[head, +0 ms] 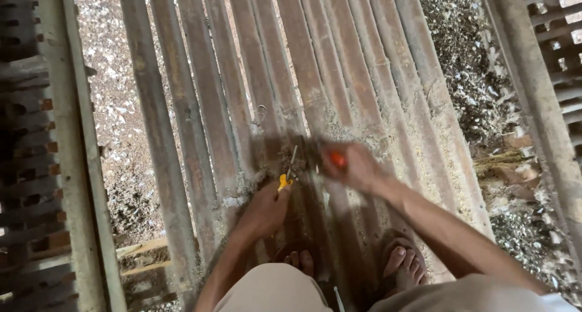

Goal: The person scrapes and brushes a dirty, slatted wooden surface using a yellow scraper and an orange brush. They work along the gaps between the slats to remove accumulated debris and dust.

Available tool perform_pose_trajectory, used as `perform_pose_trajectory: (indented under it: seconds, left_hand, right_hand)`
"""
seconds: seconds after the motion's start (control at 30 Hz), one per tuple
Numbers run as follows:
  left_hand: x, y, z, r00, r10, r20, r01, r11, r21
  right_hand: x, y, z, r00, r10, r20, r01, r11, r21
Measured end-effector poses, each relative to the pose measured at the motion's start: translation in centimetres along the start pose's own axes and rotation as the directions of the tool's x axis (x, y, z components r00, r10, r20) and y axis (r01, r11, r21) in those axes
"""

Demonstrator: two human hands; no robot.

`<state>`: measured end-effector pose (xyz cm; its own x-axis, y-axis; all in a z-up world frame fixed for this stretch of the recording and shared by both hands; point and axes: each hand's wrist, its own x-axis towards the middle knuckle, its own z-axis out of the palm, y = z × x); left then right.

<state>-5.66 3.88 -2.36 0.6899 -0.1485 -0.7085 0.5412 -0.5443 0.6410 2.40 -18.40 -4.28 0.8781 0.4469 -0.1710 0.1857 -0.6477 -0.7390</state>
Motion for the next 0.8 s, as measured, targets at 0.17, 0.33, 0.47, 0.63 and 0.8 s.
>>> perform_pose_trajectory:
  seconds: [0.17, 0.33, 0.47, 0.63, 0.8]
  left_hand:
    - [1.2, -1.0, 1.4, 0.999, -0.029, 0.025, 0.028, 0.997, 0.066]
    - [2.1, 0.9, 1.5, 0.998, -0.055, 0.018, 0.053, 0.994, 0.090]
    - [3.7, 1.2, 0.6, 0.981, 0.141, -0.135, -0.146, 0.989, -0.022]
    - [9.5, 1.9, -0.6, 0.970, 0.190, -0.152, -0.193, 0.981, -0.005]
    - [7.9, 5.8, -0.2, 1.000, -0.021, -0.021, 0.023, 0.997, 0.070]
  right_hand:
    - [2.5, 6.1, 1.1, 0.964, -0.117, -0.240, 0.101, 0.992, -0.077]
    - [1.5, 3.2, 3.9, 0.982, -0.140, -0.124, 0.140, 0.990, -0.013]
    - [2.6, 5.0, 3.7, 0.982, -0.055, -0.182, 0.047, 0.998, -0.050]
    - [2.1, 4.1, 2.3, 0.979, -0.071, -0.191, 0.050, 0.992, -0.112]
    - [0.2, 2.2, 1.2, 0.999, 0.038, -0.039, -0.042, 0.993, -0.114]
